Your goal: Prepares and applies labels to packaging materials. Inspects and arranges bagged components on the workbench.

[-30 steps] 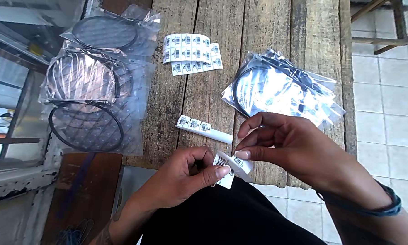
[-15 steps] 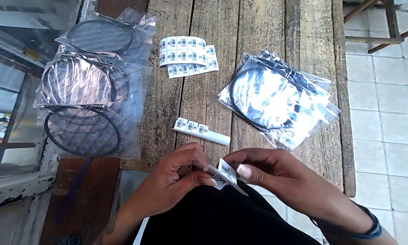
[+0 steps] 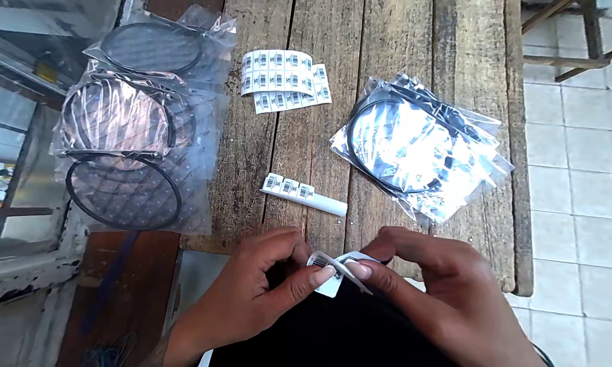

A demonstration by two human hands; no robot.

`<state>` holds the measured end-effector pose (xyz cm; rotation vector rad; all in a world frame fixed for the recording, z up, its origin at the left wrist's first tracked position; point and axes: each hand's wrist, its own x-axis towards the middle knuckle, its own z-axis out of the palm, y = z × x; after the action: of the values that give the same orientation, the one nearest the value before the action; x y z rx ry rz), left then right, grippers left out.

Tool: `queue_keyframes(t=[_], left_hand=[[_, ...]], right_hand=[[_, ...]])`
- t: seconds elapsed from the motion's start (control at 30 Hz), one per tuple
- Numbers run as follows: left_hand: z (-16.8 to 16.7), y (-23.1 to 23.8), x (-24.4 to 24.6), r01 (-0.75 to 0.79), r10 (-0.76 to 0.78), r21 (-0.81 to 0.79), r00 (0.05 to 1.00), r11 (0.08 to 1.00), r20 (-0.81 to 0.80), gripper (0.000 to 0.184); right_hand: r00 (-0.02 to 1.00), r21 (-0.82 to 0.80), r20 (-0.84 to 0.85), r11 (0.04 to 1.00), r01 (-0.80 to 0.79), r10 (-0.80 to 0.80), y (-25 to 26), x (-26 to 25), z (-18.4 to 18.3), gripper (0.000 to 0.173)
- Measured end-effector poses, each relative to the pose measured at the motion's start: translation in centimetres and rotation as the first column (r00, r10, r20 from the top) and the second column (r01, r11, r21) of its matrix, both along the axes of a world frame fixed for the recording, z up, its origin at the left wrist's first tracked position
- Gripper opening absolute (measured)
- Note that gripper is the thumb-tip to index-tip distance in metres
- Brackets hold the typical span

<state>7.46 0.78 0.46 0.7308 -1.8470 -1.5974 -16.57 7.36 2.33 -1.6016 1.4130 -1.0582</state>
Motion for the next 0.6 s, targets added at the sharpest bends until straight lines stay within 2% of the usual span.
queue_keyframes(t=[0.07, 0.3, 0.6], left_hand=[[0.3, 0.5, 0.1, -0.001, 0.002, 0.026, 1.000, 1.000, -0.017, 0.024], [0.7, 1.4, 0.3, 0.013, -0.010, 0.080, 0.999, 0.997, -0.042, 0.024], [0.5, 1.7, 0.4, 0.039, -0.032, 0.120, 0.998, 0.992, -0.061, 0.025]], right_hand=[[1.000, -0.035, -0.006, 0.999, 0.019, -0.019, 0.5, 0.1, 0.3, 0.019], [0.995, -0.009, 0.077, 0.998, 0.061, -0.060, 1.5, 0.7, 0.7, 0.018], [0.997, -0.032, 0.049, 0.998, 0.059, -0.058, 1.9, 0.8, 0.9, 0.019]])
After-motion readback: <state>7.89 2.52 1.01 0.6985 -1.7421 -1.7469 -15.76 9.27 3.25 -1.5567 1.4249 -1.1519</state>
